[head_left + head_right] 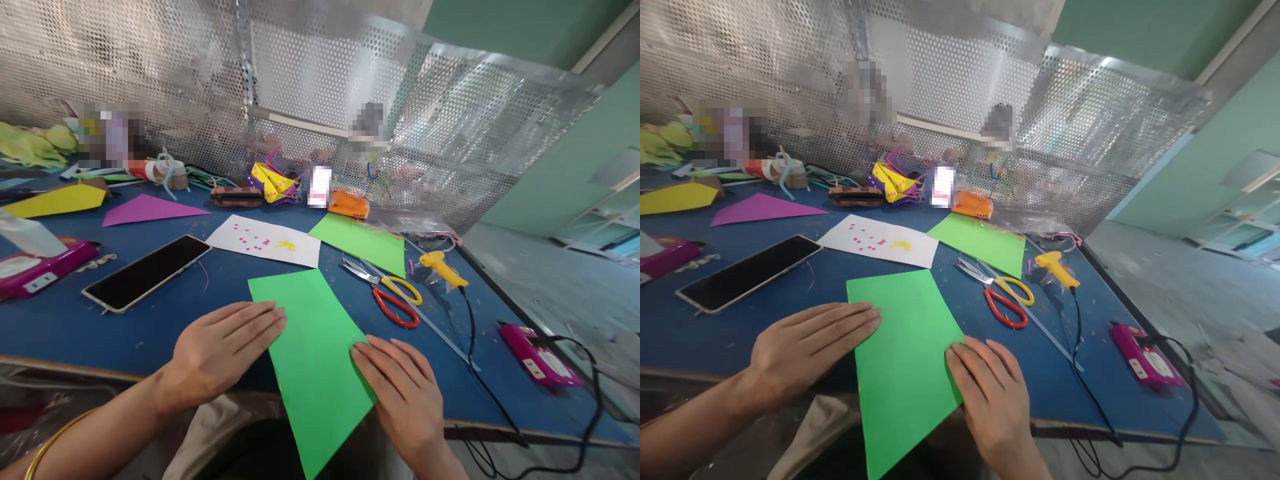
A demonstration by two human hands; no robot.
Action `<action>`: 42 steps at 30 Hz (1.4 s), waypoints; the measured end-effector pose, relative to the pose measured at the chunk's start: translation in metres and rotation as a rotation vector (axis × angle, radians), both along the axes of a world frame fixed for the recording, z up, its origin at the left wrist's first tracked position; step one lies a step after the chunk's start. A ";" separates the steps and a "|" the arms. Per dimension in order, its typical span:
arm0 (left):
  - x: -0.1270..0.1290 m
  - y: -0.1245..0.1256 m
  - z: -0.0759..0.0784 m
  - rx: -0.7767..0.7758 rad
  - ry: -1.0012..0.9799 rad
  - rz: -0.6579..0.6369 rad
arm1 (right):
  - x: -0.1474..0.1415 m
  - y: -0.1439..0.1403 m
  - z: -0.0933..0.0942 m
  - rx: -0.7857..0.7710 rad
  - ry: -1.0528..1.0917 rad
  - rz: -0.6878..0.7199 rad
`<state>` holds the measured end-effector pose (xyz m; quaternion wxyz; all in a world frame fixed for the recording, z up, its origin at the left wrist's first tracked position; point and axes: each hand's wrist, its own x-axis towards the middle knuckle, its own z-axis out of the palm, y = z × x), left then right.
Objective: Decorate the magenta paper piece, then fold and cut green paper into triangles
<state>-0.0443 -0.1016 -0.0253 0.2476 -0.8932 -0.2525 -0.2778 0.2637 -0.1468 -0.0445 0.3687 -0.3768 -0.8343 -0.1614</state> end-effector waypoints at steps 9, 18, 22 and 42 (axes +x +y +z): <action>-0.006 0.017 -0.023 -0.068 -0.004 0.115 | -0.006 -0.004 -0.014 -0.048 -0.127 -0.012; 0.010 -0.007 0.000 -0.096 -0.100 -0.015 | -0.023 -0.010 0.010 0.107 -0.131 -0.123; 0.012 -0.025 0.002 -0.174 -0.097 -0.136 | -0.030 -0.013 0.013 0.120 -0.183 -0.141; -0.011 0.015 0.014 -0.632 -0.446 -0.086 | -0.001 0.027 0.019 -0.064 0.056 0.082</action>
